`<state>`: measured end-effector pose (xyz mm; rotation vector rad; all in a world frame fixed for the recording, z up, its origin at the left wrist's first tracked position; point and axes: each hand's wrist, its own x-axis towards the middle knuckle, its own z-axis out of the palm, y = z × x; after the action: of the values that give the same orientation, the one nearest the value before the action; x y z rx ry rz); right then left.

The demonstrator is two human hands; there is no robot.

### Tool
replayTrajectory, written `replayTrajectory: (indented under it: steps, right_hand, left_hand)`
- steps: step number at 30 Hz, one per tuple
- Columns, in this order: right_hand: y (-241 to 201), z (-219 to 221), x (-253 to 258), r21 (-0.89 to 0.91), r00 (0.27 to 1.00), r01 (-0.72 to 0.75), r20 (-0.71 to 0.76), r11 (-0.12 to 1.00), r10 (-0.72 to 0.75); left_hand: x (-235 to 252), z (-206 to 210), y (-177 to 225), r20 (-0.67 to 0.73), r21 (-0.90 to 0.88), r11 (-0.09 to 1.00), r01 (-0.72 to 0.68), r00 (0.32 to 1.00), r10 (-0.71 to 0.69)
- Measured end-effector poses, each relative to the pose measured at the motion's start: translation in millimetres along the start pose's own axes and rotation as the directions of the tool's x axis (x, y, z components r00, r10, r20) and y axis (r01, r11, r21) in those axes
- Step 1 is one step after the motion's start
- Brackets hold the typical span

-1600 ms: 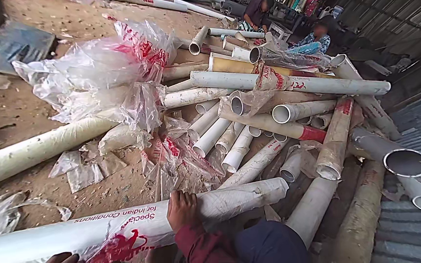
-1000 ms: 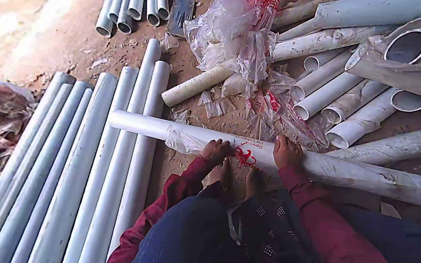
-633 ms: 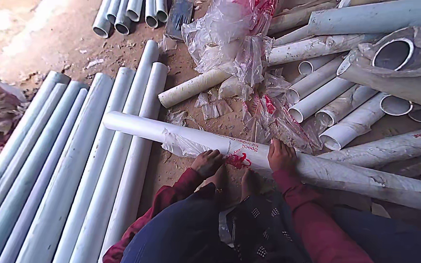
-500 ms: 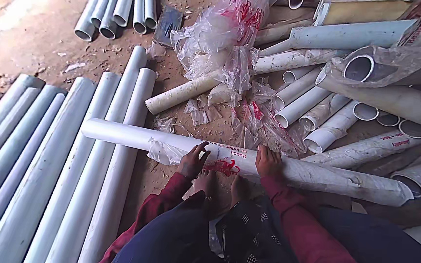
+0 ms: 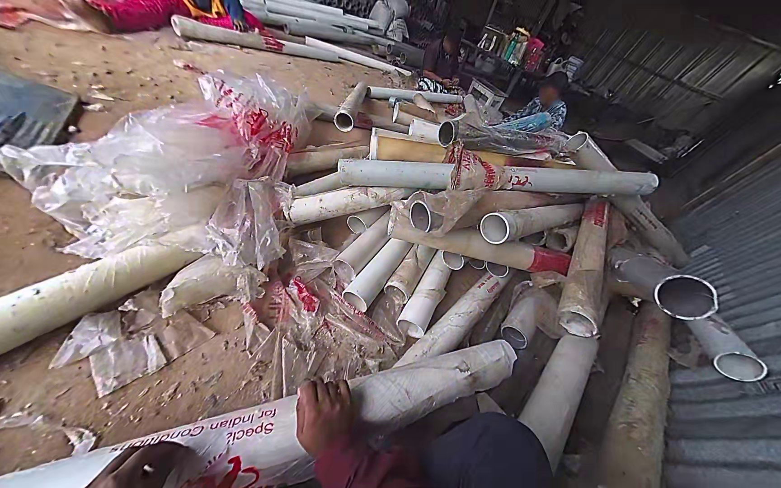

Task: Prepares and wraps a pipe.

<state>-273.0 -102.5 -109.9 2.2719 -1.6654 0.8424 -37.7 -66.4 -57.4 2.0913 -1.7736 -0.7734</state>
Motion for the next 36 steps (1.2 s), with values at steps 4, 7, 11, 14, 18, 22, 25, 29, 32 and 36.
replayTrajectory:
  steps: [4, 7, 11, 14, 18, 22, 25, 29, 32, 36]
  right_hand:
    - [0, -1, -3, -0.007, 1.000, 0.015, -0.023, 1.000, -0.015]
    - [0, -1, -5, -0.004, 1.000, 0.011, -0.012, 1.000, -0.011]
    - [0, -2, -4, 0.005, 1.000, 0.007, -0.001, 1.000, -0.007]
    - [0, -2, -4, 0.001, 1.000, 0.014, -0.016, 1.000, -0.014]
    - [1, -2, 0, 0.037, 1.000, -0.004, 0.021, 0.999, 0.003]
    - [1, 0, 1, 0.037, 0.999, -0.012, 0.037, 0.999, 0.011]
    - [1, 1, 1, 0.024, 1.000, 0.001, 0.020, 1.000, -0.001]
    - [1, -1, 1, 0.015, 1.000, 0.005, 0.015, 1.000, -0.005]
    - [1, 0, -2, 0.024, 1.000, 0.005, 0.022, 1.000, -0.006]
    - [-1, -2, -3, 0.027, 1.000, 0.007, 0.013, 1.000, -0.008]
  left_hand:
    - [-1, -8, 17, 0.119, 0.085, 0.993, 0.077, 0.989, -0.086]
    - [0, -5, 23, 0.141, 0.173, 0.981, 0.084, 0.984, -0.109]
    - [-1, 4, 19, 0.117, 0.235, 0.972, 0.018, 0.992, -0.047]
    - [-5, 7, 16, 0.098, 0.218, 0.975, -0.044, 0.995, 0.023]
    - [-5, -1, 16, 0.086, 0.085, 0.996, 0.019, 0.996, -0.027]
    - [2, 0, 17, 0.155, 0.213, 0.977, -0.010, 0.988, -0.023]
    - [4, -1, 21, 0.212, 0.235, 0.972, -0.028, 0.977, -0.024]
    - [4, 4, 17, 0.188, 0.255, 0.965, -0.057, 0.982, 0.008]
    - [1, 4, 13, 0.196, 0.268, 0.952, -0.145, 0.976, 0.093]
    - [-3, 3, 12, 0.160, 0.208, 0.972, -0.109, 0.984, 0.076]
